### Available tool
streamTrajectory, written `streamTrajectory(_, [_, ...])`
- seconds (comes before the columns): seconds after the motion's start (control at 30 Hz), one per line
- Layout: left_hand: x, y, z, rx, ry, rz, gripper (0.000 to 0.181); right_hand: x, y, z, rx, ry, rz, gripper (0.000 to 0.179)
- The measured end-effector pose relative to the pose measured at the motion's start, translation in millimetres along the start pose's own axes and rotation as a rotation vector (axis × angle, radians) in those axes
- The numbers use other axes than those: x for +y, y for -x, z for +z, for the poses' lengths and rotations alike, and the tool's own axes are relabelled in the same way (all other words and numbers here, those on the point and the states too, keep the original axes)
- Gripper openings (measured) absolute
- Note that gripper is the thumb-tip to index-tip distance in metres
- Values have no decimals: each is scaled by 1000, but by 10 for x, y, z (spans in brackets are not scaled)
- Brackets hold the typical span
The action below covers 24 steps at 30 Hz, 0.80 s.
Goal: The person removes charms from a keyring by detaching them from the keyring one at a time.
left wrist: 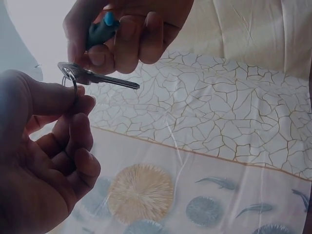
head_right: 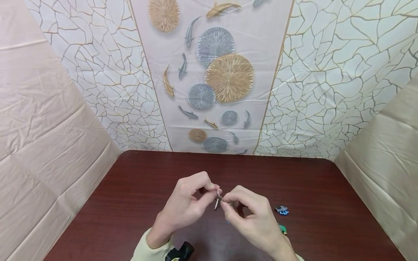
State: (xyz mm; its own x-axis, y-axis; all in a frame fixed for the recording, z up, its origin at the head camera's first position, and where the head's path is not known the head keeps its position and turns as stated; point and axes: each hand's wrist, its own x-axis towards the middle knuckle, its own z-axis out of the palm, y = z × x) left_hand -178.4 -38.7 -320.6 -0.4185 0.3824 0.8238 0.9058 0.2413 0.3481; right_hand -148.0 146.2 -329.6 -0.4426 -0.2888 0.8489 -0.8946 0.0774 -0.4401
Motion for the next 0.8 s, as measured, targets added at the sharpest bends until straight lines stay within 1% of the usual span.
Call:
streamTrajectory(0.1, [-5,-1,13,-2,15,-23,24,0,14,-11,-7,26,5,31])
streamTrajectory(0.2, [-10,9,25,-7,42,-62,23,20,34,-8,-16,21,-2,32])
streamTrajectory(0.33, [-25,36,49,-16,56,-114,23,56,87,-7,-35,14,6,34])
streamTrajectory(0.4, [-40,42,62,-22,50,-138,23,74,126,-20,-44,21,20,36])
streamTrajectory(0.5, [-84,37,57,-10,42,-182,21,112,187,-54,-65,25,38,38])
streamTrajectory(0.6, [-133,30,6,9,24,-231,17,177,235,-122,-93,51,72,40])
streamTrajectory(0.63, [-149,29,-16,4,17,-244,17,203,246,-153,-103,70,87,41])
streamTrajectory(0.7, [-181,32,-55,-22,6,-275,15,258,265,-227,-125,114,134,41])
streamTrajectory(0.8, [-231,62,-107,-84,1,-325,12,352,286,-354,-176,172,257,36])
